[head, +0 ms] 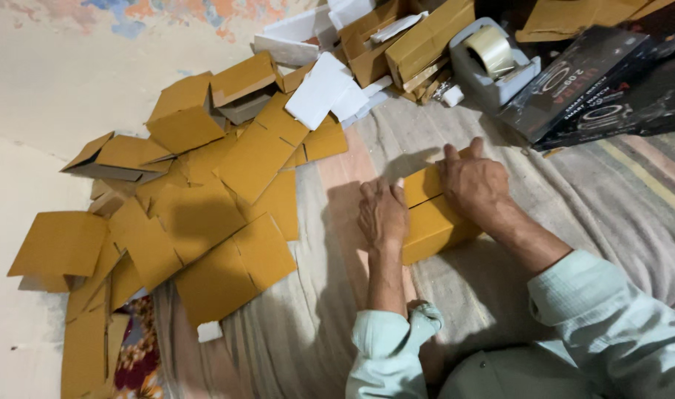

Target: The person sits on a bed and folds flat yellow cardboard boxes one at a time, pressing the side flaps and bottom panels together by hand to shape each box, then sets the folded box aside and picks up the next flat blank.

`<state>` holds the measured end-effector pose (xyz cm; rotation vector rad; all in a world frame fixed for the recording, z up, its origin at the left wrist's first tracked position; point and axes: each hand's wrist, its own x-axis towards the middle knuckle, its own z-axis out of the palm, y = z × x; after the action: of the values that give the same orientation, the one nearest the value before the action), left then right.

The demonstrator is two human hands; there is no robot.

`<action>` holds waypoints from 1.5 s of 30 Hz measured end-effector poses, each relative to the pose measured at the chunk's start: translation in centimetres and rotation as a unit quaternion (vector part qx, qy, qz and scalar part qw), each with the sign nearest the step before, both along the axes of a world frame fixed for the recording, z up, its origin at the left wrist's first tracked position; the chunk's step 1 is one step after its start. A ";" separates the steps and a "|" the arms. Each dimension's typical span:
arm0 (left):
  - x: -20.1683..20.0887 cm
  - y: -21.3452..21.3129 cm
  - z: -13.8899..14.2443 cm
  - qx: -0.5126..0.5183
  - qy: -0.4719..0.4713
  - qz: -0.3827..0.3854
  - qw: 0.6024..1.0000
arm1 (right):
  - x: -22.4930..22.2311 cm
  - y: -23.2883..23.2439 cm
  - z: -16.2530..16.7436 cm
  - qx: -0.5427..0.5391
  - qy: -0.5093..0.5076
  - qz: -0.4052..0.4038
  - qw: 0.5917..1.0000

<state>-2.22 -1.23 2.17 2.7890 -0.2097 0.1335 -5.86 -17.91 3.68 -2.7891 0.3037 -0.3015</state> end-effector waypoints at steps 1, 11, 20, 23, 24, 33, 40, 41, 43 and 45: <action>-0.6 0.1 0.0 -0.003 -0.016 0.007 1.000 | 0.0 0.0 -0.1 -0.008 0.012 -0.007 1.000; -1.6 0.2 0.7 -0.034 0.011 0.021 0.999 | -0.4 0.2 -0.4 -0.021 0.010 -0.004 1.000; -1.7 0.3 0.5 -0.008 0.003 0.017 1.000 | -0.7 0.5 -0.1 -0.018 0.026 0.001 1.000; -1.5 0.5 0.8 -0.041 0.086 0.016 0.995 | -0.9 0.6 0.8 -0.002 0.097 -0.001 0.995; -1.4 0.5 0.8 -0.032 0.075 0.011 0.997 | -0.9 0.5 1.1 -0.008 0.086 0.007 0.996; -1.8 0.6 1.1 -0.039 0.044 0.007 0.998 | -0.4 0.3 -0.2 -0.013 0.030 0.007 0.999; -1.9 0.8 1.0 -0.033 0.020 -0.007 0.999 | -0.5 0.2 -1.1 -0.039 0.013 0.015 0.999; -1.9 0.8 1.0 -0.038 0.018 -0.003 0.999 | -0.5 0.2 -1.1 -0.043 0.019 0.014 0.999; -1.8 0.8 1.0 -0.039 0.029 0.002 0.999 | -0.6 0.3 -1.0 -0.043 0.014 0.010 0.999; -1.8 0.8 1.0 -0.031 0.034 -0.001 0.999 | -0.6 0.3 -0.9 -0.045 0.014 0.011 0.999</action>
<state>-4.01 -0.45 3.18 2.7257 -0.1875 0.0441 -6.45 -17.62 2.79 -2.8864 0.2710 -0.2774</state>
